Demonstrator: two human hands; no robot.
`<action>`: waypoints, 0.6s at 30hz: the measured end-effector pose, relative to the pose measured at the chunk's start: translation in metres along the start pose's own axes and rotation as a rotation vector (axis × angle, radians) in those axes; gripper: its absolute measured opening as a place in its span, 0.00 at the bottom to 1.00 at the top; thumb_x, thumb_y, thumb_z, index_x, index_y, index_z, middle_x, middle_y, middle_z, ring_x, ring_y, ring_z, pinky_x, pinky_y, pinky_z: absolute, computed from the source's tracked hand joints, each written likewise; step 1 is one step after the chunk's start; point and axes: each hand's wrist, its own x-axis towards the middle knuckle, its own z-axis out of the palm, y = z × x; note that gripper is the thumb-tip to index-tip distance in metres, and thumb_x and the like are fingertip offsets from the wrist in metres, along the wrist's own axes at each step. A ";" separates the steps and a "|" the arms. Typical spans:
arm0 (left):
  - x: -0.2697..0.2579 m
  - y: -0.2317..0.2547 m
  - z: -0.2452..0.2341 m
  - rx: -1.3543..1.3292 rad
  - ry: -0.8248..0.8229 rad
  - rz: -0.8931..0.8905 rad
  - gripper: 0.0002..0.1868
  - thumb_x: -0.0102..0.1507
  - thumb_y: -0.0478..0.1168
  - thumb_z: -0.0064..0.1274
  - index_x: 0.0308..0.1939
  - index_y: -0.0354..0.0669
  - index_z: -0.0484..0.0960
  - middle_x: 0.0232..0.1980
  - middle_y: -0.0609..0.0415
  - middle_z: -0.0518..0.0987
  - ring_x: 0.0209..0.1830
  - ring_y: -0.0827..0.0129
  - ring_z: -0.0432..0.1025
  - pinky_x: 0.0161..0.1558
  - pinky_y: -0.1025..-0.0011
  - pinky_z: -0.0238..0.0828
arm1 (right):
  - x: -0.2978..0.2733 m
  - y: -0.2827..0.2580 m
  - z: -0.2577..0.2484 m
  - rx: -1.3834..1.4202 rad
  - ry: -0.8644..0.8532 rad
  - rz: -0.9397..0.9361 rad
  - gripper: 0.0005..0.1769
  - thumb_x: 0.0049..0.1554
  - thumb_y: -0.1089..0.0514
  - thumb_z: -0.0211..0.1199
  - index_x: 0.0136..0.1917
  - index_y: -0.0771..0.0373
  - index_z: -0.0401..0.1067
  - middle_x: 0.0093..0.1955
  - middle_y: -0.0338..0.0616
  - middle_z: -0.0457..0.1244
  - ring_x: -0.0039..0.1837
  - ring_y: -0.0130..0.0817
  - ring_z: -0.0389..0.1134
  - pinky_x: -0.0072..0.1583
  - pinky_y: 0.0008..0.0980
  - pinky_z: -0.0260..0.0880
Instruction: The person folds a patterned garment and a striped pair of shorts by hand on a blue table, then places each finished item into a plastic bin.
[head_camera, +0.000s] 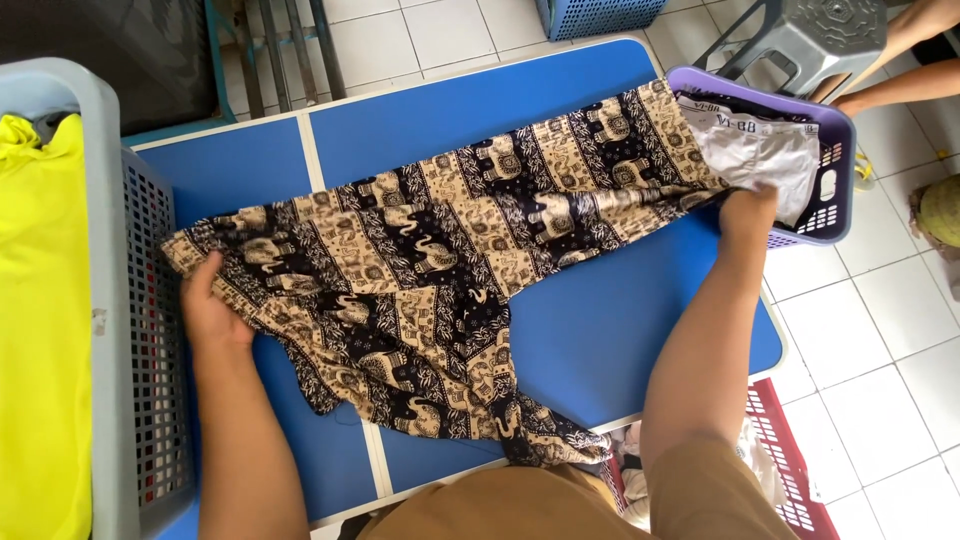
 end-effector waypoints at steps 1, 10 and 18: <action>-0.020 0.029 0.034 -0.001 0.000 -0.001 0.41 0.76 0.47 0.70 0.77 0.38 0.55 0.74 0.24 0.56 0.76 0.32 0.58 0.73 0.33 0.56 | 0.001 -0.013 -0.002 -0.001 0.000 -0.001 0.25 0.58 0.61 0.47 0.68 0.60 0.68 0.58 0.60 0.68 0.61 0.58 0.71 0.58 0.56 0.75; -0.075 0.104 0.123 0.570 0.296 -0.278 0.46 0.63 0.57 0.58 0.78 0.47 0.55 0.79 0.46 0.62 0.77 0.52 0.60 0.61 0.53 0.71 | -0.022 -0.070 -0.032 1.060 -0.056 0.241 0.13 0.54 0.65 0.57 0.45 0.60 0.83 0.64 0.63 0.69 0.65 0.60 0.73 0.64 0.56 0.83; -0.126 0.160 0.182 0.784 0.258 -0.386 0.41 0.69 0.58 0.43 0.80 0.51 0.47 0.82 0.47 0.54 0.80 0.49 0.53 0.70 0.38 0.55 | -0.035 -0.069 -0.062 -0.875 -0.562 0.275 0.25 0.61 0.69 0.45 0.72 0.72 0.62 0.45 0.69 0.62 0.40 0.61 0.61 0.39 0.60 0.58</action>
